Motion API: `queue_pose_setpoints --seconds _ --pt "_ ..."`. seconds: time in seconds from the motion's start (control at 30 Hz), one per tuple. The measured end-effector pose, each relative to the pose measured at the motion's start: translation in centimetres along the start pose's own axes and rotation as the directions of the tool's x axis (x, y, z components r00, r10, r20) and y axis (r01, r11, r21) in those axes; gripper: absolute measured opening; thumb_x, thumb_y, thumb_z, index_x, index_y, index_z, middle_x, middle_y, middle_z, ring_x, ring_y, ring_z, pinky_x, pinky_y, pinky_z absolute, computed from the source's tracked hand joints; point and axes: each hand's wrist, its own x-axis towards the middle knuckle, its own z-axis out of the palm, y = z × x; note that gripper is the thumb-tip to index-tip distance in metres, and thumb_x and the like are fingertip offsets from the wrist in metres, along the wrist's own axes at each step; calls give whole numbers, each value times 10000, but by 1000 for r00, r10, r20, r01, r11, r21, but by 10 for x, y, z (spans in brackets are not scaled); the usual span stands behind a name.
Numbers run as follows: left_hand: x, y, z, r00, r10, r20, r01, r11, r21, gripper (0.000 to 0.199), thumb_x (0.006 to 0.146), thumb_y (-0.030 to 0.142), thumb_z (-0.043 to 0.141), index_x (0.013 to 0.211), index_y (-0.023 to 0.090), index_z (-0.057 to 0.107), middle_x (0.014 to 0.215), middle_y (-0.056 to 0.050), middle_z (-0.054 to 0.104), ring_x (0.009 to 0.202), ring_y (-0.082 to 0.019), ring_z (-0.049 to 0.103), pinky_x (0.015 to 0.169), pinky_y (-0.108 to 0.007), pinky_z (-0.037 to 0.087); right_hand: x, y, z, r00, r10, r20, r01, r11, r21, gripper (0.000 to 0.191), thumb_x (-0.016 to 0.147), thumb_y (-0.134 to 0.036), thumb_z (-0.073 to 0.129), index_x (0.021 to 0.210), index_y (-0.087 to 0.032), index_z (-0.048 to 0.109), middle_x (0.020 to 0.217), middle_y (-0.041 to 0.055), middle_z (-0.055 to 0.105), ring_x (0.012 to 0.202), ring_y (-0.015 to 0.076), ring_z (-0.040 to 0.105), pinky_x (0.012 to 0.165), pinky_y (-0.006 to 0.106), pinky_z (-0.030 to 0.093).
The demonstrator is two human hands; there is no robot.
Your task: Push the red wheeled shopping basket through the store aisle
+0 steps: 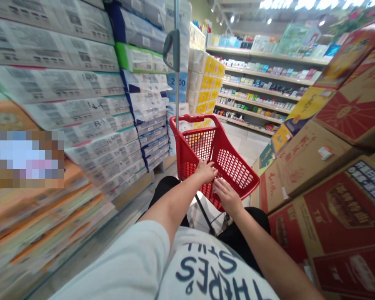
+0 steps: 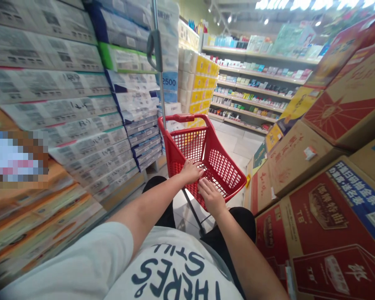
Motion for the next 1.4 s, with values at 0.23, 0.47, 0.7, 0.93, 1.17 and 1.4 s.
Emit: queue_pose_setpoints --seconds 0.23,0.47,0.7,0.93,1.17,1.4 --pt "0 1 -1 1000 -10 -20 10 1000 13 424 935 453 314 1035 360 715 1383 27 527 1298 -304 357 1094 -514 191 -2 1 0 999 31 -25 -32 998 -48 460 930 -124 400 1364 -217 518 1343 91 566 1295 262 474 1058 470 448" --pt "-1 3 -4 1000 -17 -4 17 1000 -2 372 925 449 357 1040 378 704 1402 55 509 1303 -294 351 1101 -506 183 0 -1 -1 977 205 -65 -203 979 37 461 930 -142 387 1366 -219 515 1292 103 606 1184 230 581 979 392 523" --pt "-1 1 -8 1000 22 -2 -22 999 33 385 931 433 353 1051 346 708 1406 20 504 1310 -308 341 1095 -514 182 5 -6 -1 998 39 55 -42 997 57 427 891 -98 439 1245 -250 623 1286 68 616 1289 259 482 1052 454 445" --pt "4 -1 -3 999 37 -13 -36 999 4 432 954 426 302 1056 330 711 1406 13 506 1321 -307 330 1098 -512 181 25 3 10 889 457 -33 -431 858 281 396 913 -207 419 1267 -254 592 1085 72 714 949 233 691 776 381 594" --pt "9 -5 2 999 48 9 -47 999 -20 381 939 414 348 1079 355 697 1432 42 483 1343 -312 311 1103 -521 182 15 3 9 985 154 82 -166 971 171 357 849 -82 425 1059 -195 691 1356 106 555 1251 241 516 1029 415 458" --pt "11 -10 0 999 37 8 -35 991 -128 417 943 314 340 1297 318 561 1447 42 471 1376 -281 292 1133 -510 161 37 11 14 771 551 318 -626 748 222 384 904 -247 455 1264 -188 575 1007 86 720 882 214 686 789 334 551"
